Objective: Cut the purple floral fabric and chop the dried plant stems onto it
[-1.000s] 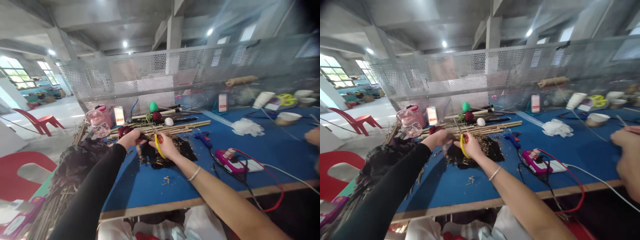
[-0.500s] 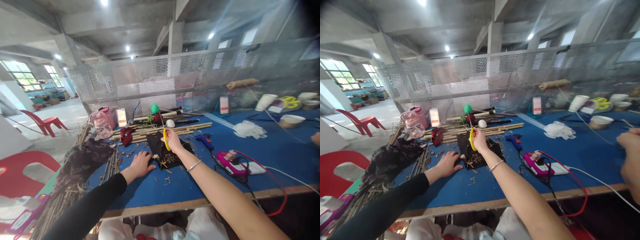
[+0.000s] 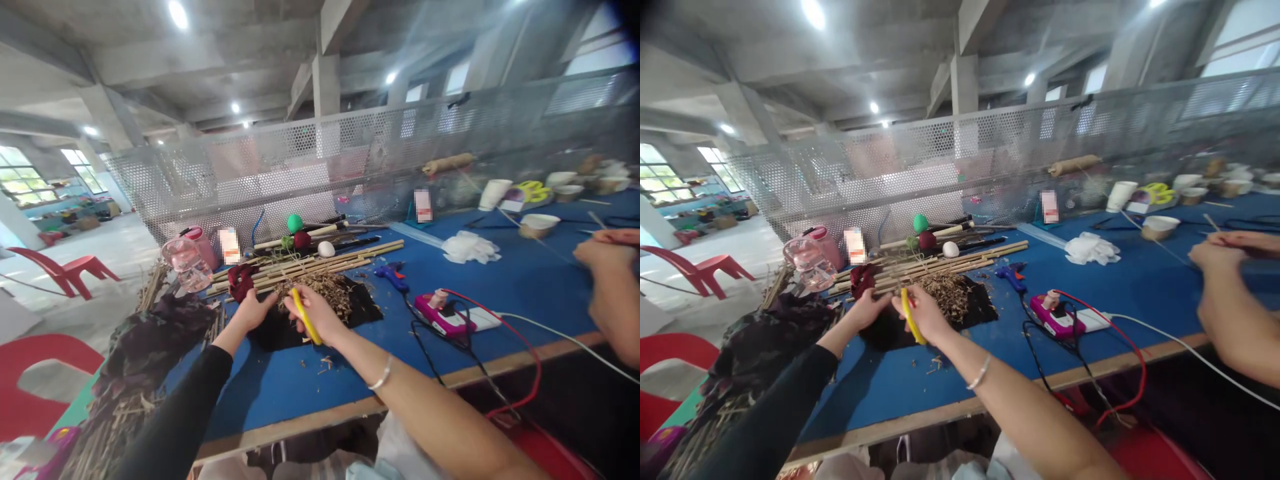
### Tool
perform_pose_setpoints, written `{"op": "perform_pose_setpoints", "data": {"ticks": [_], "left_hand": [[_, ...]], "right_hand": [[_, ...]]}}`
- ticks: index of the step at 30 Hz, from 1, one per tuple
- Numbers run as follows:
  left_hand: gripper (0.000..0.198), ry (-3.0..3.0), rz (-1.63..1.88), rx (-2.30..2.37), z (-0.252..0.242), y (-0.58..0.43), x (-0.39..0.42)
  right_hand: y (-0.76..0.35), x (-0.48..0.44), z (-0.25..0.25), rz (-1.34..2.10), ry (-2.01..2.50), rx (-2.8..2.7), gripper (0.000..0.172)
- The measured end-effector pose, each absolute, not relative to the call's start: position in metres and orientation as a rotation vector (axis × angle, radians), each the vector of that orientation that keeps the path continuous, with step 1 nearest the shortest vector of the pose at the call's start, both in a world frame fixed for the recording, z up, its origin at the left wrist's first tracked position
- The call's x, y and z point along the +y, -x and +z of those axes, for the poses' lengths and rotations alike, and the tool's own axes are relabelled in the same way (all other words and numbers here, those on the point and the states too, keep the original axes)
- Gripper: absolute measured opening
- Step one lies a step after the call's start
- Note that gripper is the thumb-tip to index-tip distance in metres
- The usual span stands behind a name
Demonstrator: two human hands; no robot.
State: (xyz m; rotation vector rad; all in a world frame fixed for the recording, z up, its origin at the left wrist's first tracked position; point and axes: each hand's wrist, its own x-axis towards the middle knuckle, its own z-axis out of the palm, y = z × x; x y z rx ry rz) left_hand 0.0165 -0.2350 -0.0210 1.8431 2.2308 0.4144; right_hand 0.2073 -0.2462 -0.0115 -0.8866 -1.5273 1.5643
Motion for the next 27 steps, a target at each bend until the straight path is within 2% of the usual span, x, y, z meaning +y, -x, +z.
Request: {"op": "perform_pose_setpoints", "data": {"ticks": [3, 7, 11, 12, 17, 22, 27], "left_hand": [[0.059, -1.875, 0.302, 2.29, -0.035, -0.033, -0.237], [0.045, -1.898, 0.519, 2.376, -0.036, -0.05, -0.236], [0.076, -1.809, 0.636, 2.239, -0.041, -0.068, -0.224], [0.076, -1.802, 0.634, 2.203, -0.045, -0.071, -0.221], [0.043, -1.923, 0.694, 2.047, -0.057, -0.069, -0.215], [0.043, -1.92, 0.718, 2.182, -0.038, -0.075, -0.245], [0.033, -2.056, 0.227, 2.055, -0.033, -0.107, -0.276]], "right_hand": [[-0.273, -0.247, -0.009, 1.564, 0.998, -1.503, 0.037], [-0.335, -0.247, -0.014, 1.542, 1.206, -1.527, 0.04], [-0.345, -0.256, -0.016, 1.842, 1.267, -1.481, 0.045], [-0.343, -0.259, -0.014, 1.917, 1.246, -1.478, 0.045], [-0.334, -0.269, -0.007, 2.086, 1.206, -1.622, 0.049], [-0.341, -0.275, -0.006, 2.102, 1.311, -1.647, 0.054], [-0.344, -0.276, -0.007, 2.033, 1.329, -1.611, 0.056]]}}
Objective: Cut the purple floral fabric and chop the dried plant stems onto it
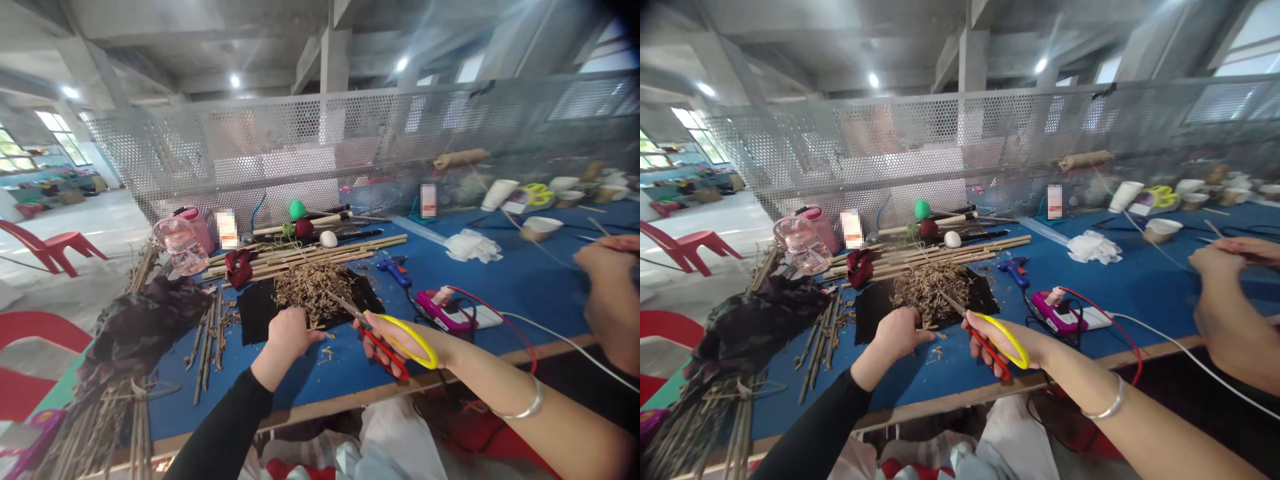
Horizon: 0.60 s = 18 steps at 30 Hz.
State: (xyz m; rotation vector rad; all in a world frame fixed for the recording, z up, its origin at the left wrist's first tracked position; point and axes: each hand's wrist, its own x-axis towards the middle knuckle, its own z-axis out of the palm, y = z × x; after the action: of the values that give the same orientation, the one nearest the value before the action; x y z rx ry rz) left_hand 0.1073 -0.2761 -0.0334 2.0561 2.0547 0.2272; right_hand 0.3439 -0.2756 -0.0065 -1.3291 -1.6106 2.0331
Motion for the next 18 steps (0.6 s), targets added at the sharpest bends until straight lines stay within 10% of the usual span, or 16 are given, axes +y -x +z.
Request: {"op": "perform_pose_setpoints", "data": {"ticks": [18], "left_hand": [[0.043, -1.872, 0.259, 1.608, 0.014, -0.04, -0.264]], "right_hand": [[-0.325, -0.288, -0.013, 2.115, 1.157, -1.76, 0.063]]}}
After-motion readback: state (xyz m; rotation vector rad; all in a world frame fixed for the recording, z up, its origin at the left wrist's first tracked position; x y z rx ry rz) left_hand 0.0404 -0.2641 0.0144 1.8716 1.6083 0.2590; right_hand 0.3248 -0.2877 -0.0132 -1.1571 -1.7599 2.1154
